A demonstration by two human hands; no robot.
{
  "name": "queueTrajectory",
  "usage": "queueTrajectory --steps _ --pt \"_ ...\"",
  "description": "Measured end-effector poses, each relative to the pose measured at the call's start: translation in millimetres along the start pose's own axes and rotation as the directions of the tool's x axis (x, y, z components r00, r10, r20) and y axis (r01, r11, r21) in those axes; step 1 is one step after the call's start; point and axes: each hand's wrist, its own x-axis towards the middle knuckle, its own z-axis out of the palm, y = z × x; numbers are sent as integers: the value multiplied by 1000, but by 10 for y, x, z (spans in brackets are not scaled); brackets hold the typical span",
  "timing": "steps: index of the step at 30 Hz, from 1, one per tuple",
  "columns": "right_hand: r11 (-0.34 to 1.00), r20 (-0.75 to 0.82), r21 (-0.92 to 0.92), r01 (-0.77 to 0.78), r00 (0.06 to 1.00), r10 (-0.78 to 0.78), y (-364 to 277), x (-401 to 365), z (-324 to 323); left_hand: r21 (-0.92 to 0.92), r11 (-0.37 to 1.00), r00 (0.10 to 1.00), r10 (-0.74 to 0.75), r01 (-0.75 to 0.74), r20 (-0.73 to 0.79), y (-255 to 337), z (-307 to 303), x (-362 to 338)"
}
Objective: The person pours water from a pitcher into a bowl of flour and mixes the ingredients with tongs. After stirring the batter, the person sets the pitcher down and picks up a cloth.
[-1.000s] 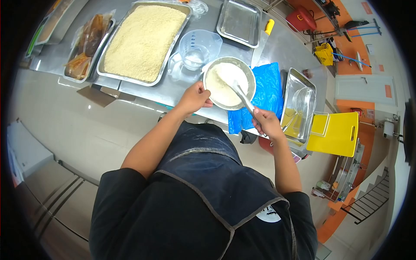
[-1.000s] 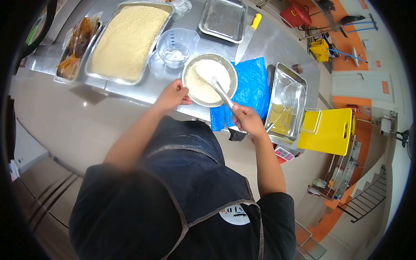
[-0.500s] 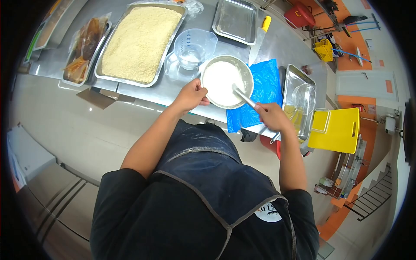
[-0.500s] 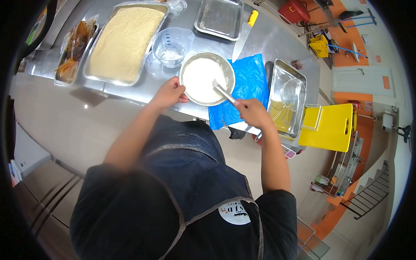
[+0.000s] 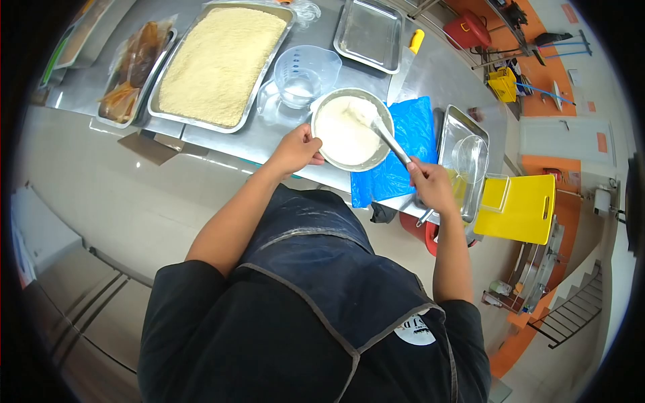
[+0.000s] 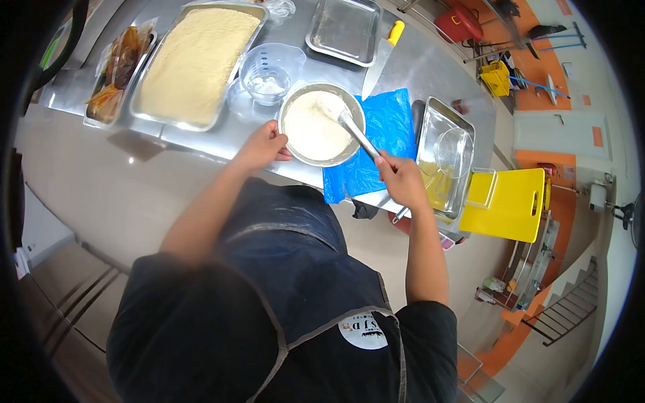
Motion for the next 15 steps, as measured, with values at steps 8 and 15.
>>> queueTrajectory --steps 8,15 --pt "799 17 -601 33 999 -29 -558 97 -213 178 984 1000 26 -26 4 66 -82 86" --pt "781 349 -604 160 934 78 -594 325 -583 112 994 1000 15 -12 -24 145 -65 75"
